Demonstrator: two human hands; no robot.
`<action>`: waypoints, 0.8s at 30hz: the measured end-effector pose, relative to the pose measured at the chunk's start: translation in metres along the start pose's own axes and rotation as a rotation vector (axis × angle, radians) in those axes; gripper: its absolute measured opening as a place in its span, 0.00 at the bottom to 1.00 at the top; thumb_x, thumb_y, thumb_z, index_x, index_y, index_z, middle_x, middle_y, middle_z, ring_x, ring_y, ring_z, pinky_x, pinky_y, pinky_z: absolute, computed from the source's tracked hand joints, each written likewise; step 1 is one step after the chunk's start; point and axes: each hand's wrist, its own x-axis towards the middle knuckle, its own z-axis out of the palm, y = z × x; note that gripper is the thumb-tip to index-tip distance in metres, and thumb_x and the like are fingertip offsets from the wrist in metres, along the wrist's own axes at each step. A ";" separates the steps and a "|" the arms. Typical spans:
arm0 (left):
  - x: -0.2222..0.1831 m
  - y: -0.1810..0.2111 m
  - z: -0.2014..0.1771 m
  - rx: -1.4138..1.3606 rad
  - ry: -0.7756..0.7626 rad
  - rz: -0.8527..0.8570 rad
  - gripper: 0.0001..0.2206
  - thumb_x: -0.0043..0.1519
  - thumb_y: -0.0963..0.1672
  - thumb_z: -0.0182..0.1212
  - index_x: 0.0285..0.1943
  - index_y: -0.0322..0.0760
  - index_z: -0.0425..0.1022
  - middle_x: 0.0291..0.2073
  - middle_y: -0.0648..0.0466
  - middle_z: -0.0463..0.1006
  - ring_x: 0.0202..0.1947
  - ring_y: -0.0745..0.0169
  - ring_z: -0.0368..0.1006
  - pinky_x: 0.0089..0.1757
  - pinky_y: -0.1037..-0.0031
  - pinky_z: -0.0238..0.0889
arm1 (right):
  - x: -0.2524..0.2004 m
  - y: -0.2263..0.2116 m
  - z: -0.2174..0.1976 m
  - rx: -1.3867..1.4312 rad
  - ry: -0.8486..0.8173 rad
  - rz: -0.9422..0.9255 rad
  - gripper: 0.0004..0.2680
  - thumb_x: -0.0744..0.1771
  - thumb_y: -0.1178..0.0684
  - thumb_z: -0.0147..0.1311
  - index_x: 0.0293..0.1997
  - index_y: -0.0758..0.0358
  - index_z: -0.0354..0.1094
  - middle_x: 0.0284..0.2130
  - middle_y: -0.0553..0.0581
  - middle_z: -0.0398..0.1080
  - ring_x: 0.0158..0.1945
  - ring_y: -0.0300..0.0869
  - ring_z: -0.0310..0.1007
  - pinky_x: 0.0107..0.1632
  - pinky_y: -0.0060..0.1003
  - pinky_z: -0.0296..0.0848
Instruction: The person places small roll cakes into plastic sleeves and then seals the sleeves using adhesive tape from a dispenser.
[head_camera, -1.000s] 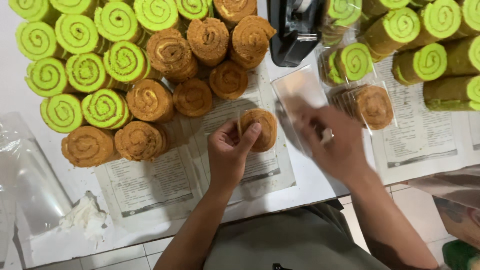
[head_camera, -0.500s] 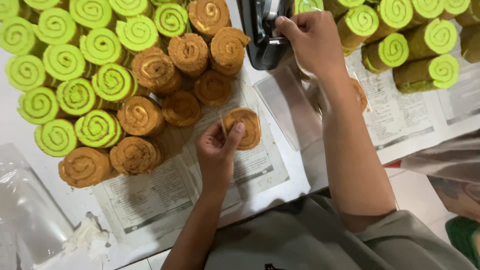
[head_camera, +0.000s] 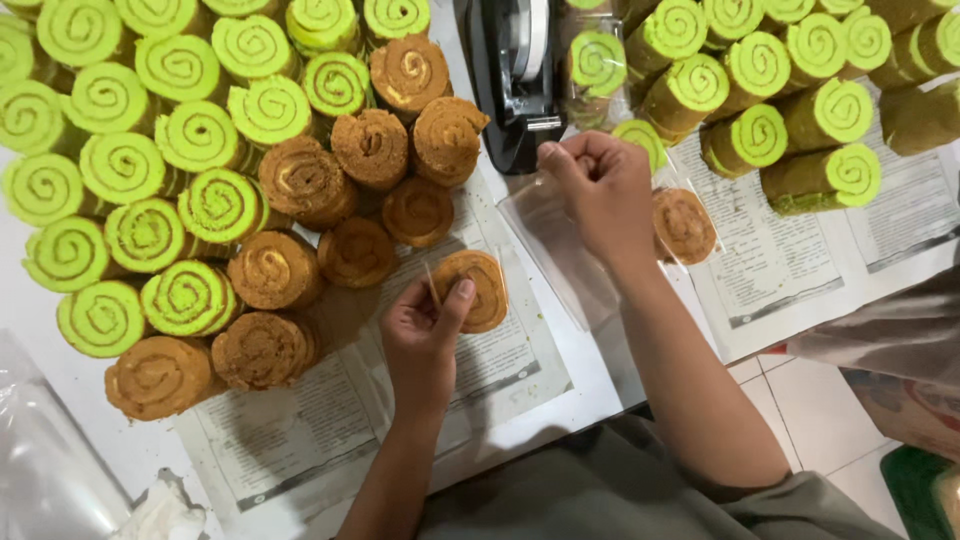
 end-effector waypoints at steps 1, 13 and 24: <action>-0.001 -0.002 0.000 -0.002 -0.001 -0.004 0.09 0.60 0.42 0.71 0.41 0.28 0.81 0.30 0.49 0.81 0.35 0.68 0.74 0.42 0.69 0.75 | 0.006 0.013 0.000 -0.103 -0.009 -0.026 0.07 0.67 0.51 0.65 0.33 0.62 0.76 0.13 0.46 0.57 0.19 0.31 0.58 0.30 0.27 0.61; 0.003 0.009 0.005 0.059 0.027 0.066 0.09 0.59 0.44 0.72 0.38 0.30 0.81 0.27 0.50 0.81 0.33 0.69 0.74 0.39 0.70 0.75 | -0.008 0.016 -0.005 -0.608 -0.136 -0.191 0.09 0.69 0.47 0.58 0.43 0.62 0.77 0.22 0.62 0.72 0.34 0.64 0.77 0.38 0.55 0.73; -0.003 0.026 0.028 0.058 0.038 0.118 0.10 0.61 0.45 0.67 0.29 0.40 0.72 0.23 0.62 0.72 0.28 0.75 0.67 0.33 0.79 0.64 | -0.084 -0.028 -0.007 0.247 -0.401 0.003 0.28 0.62 0.62 0.66 0.67 0.56 0.52 0.42 0.58 0.69 0.39 0.36 0.72 0.46 0.27 0.73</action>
